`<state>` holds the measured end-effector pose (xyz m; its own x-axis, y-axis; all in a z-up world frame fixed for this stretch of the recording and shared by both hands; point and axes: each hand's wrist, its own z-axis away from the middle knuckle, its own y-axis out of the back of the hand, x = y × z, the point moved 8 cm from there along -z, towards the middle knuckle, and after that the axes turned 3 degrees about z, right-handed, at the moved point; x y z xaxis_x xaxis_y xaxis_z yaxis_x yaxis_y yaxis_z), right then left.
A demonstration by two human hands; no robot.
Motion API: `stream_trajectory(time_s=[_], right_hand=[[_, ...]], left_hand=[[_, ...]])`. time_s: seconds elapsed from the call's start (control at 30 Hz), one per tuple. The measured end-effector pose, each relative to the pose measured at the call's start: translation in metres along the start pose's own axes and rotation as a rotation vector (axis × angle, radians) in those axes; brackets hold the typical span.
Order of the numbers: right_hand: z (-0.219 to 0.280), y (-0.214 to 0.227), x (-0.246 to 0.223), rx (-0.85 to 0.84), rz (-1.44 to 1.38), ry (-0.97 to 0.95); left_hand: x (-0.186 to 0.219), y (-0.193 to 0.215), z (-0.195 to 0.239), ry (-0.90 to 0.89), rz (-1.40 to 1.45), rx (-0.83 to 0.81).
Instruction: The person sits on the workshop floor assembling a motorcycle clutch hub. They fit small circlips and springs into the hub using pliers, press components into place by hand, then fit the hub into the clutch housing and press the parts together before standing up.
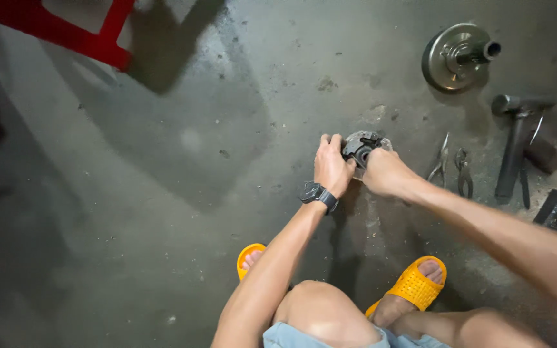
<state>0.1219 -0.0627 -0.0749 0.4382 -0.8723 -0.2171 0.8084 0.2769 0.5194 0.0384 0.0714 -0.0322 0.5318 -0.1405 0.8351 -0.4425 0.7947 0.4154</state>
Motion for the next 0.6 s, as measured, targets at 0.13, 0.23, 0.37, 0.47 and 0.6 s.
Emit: stream_trajectory(time_s=[0.13, 0.23, 0.37, 0.47, 0.6], right_hand=[[0.008, 0.047, -0.065, -0.052, 0.218, 0.161], [0.023, 0.072, -0.123, -0.156, 0.447, 0.215], [0.03, 0.059, -0.136, -0.188, 0.698, 0.148], [0.057, 0.084, -0.134, -0.014, 0.733, 0.213], [0.092, 0.131, -0.045, 0.326, 0.572, 0.1]], left_hand=[[-0.008, -0.005, -0.001, 0.025, 0.01, 0.001], [-0.013, -0.006, -0.002, 0.02, -0.004, 0.032], [-0.014, -0.005, 0.004, -0.113, 0.054, 0.073], [-0.027, -0.009, 0.001, -0.101, 0.053, 0.054], [0.035, 0.018, 0.018, -0.33, -0.149, -0.057]])
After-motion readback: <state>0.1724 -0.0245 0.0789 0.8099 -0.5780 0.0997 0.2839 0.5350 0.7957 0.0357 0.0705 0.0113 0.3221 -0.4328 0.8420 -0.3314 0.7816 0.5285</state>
